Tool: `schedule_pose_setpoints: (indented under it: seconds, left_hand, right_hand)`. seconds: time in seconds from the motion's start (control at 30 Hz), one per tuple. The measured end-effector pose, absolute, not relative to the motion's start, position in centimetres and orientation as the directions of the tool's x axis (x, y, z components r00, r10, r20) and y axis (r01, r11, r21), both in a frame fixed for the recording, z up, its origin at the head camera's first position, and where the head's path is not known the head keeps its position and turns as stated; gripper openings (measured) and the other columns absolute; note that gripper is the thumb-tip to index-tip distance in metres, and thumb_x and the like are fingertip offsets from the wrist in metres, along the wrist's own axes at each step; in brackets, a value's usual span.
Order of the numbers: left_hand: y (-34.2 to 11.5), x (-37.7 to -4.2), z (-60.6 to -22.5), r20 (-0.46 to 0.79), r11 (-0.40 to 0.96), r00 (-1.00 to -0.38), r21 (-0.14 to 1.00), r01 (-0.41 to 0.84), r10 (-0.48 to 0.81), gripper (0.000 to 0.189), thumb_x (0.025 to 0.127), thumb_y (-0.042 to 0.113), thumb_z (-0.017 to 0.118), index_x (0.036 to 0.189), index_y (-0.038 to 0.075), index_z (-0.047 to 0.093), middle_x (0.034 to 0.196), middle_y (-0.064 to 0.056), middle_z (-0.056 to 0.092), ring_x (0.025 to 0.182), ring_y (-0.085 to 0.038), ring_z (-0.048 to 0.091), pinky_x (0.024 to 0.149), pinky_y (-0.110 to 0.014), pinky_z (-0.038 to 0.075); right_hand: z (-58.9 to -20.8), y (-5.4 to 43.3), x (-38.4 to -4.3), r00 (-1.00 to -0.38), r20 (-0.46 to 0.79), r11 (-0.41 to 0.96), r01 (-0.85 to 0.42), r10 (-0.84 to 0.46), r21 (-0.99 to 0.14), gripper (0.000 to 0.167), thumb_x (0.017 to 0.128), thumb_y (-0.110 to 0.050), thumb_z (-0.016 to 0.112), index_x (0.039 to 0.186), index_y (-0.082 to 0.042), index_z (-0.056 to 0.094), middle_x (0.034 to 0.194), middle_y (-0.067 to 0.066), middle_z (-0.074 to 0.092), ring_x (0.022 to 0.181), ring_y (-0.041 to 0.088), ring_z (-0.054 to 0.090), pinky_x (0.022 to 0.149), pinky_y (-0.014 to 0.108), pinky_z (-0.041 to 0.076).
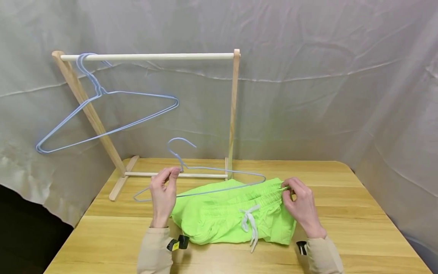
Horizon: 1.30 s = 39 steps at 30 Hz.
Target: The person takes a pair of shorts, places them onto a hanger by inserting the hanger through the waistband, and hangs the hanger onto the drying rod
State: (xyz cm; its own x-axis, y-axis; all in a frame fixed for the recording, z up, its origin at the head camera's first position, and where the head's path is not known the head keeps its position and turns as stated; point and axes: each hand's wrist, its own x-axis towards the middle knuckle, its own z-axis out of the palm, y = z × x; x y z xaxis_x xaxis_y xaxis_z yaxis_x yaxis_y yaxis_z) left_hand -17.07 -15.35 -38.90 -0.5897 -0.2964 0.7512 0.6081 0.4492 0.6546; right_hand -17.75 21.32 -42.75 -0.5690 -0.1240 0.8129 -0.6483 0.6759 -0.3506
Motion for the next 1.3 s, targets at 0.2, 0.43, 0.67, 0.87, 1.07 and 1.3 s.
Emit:
schedule_pose_setpoints:
  seconds: [0.2,0.43,0.67,0.87,1.07,1.3]
  left_hand:
    - [-14.8,-17.4,-39.4,0.752,0.458,-0.605,0.648,0.608,-0.261,0.011,0.092,-0.002,0.066,0.089,0.001,0.076,0.085,-0.018,0.075,0.087,0.018,0.058,0.083,-0.025,0.030]
    - [-14.3,-17.6,-39.5,0.741,0.487,-0.628,0.650,0.583,-0.237,0.009,0.091,-0.001,0.068,0.090,0.002,0.076,0.086,-0.015,0.076,0.086,0.010,0.061,0.082,-0.024,0.030]
    - [-13.6,-17.5,-39.6,0.736,0.509,-0.649,0.640,0.575,-0.192,0.005,0.089,0.002,0.070,0.089,0.002,0.075,0.087,-0.016,0.076,0.083,-0.012,0.067,0.082,-0.025,0.029]
    - [-12.7,-17.4,-39.8,0.738,0.523,-0.660,0.622,0.583,-0.143,0.006,0.089,0.004,0.070,0.092,0.002,0.075,0.089,-0.015,0.077,0.083,-0.029,0.068,0.080,-0.023,0.030]
    - [-12.0,-17.3,-39.9,0.731,0.535,-0.673,0.616,0.579,-0.113,0.008,0.089,0.006,0.070,0.093,0.004,0.076,0.090,-0.013,0.078,0.084,-0.028,0.069,0.079,-0.025,0.032]
    - [-11.8,-17.2,-39.9,0.721,0.549,-0.688,0.608,0.573,-0.079,0.007,0.089,0.008,0.072,0.093,0.005,0.077,0.090,-0.010,0.078,0.081,-0.024,0.072,0.079,-0.032,0.052]
  right_hand:
    - [-42.7,21.4,-17.8,-0.557,0.817,0.655,-0.675,-0.148,-0.341,0.028,0.066,0.022,0.051,0.080,0.001,0.063,0.080,0.013,0.067,0.069,0.000,0.054,0.061,0.007,0.046]
    - [-42.4,21.2,-17.8,-0.530,0.828,0.605,-0.724,-0.182,-0.331,0.031,0.065,0.026,0.053,0.081,0.002,0.064,0.085,0.012,0.068,0.071,0.003,0.057,0.066,0.006,0.048]
    - [-42.4,21.0,-17.9,-0.495,0.841,0.557,-0.771,-0.219,-0.308,0.032,0.066,0.025,0.054,0.083,0.000,0.064,0.086,0.010,0.067,0.071,0.007,0.058,0.067,0.007,0.048]
    - [-42.3,20.9,-17.8,-0.487,0.838,0.533,-0.791,-0.247,-0.302,0.031,0.067,0.026,0.054,0.083,0.000,0.064,0.085,0.010,0.067,0.073,0.005,0.058,0.069,0.006,0.048]
    - [-42.2,20.8,-17.7,-0.490,0.830,0.516,-0.800,-0.267,-0.307,0.031,0.068,0.026,0.054,0.083,0.001,0.063,0.085,0.009,0.067,0.075,0.005,0.059,0.073,0.006,0.049]
    - [-42.1,20.7,-17.6,-0.489,0.831,0.513,-0.801,-0.264,-0.309,0.033,0.067,0.028,0.054,0.085,0.001,0.064,0.086,0.011,0.067,0.075,0.007,0.060,0.074,0.005,0.049]
